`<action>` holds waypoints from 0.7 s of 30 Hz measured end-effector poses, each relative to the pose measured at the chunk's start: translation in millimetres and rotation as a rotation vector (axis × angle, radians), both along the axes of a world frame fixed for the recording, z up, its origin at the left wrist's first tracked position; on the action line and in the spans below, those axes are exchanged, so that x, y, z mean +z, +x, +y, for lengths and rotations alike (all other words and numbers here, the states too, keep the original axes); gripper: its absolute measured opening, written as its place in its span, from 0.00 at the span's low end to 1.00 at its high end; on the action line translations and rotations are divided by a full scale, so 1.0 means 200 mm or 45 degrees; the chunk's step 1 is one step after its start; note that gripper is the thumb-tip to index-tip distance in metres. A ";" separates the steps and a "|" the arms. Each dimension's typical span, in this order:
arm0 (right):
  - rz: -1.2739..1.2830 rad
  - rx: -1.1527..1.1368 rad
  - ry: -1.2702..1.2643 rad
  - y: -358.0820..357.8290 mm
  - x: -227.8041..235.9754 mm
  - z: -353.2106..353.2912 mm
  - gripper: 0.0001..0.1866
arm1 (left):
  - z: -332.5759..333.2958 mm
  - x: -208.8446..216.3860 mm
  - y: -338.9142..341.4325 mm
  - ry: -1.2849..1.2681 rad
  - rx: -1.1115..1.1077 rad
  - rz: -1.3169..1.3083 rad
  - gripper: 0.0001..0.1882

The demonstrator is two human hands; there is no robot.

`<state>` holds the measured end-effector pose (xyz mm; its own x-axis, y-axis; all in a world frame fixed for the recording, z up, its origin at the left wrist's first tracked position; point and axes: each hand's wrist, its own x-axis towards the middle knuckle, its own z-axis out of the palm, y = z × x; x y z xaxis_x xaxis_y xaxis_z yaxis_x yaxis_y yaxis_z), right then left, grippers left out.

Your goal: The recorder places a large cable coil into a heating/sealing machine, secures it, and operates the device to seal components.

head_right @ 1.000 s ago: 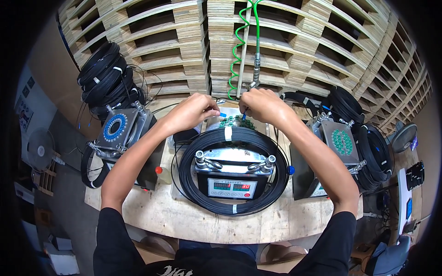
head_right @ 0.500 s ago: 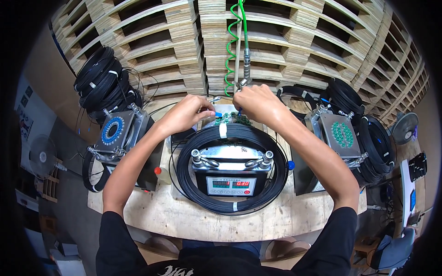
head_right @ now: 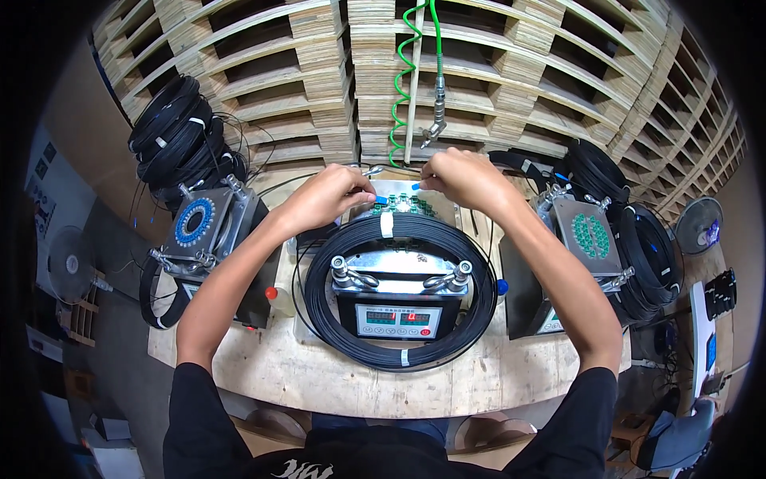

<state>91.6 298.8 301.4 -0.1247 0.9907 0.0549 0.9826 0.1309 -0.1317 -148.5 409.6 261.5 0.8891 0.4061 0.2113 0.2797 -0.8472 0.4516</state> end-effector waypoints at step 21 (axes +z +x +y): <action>-0.731 0.107 -0.305 -0.33 0.03 0.24 0.09 | 0.01 -0.01 -0.01 0.006 -0.043 -0.069 0.10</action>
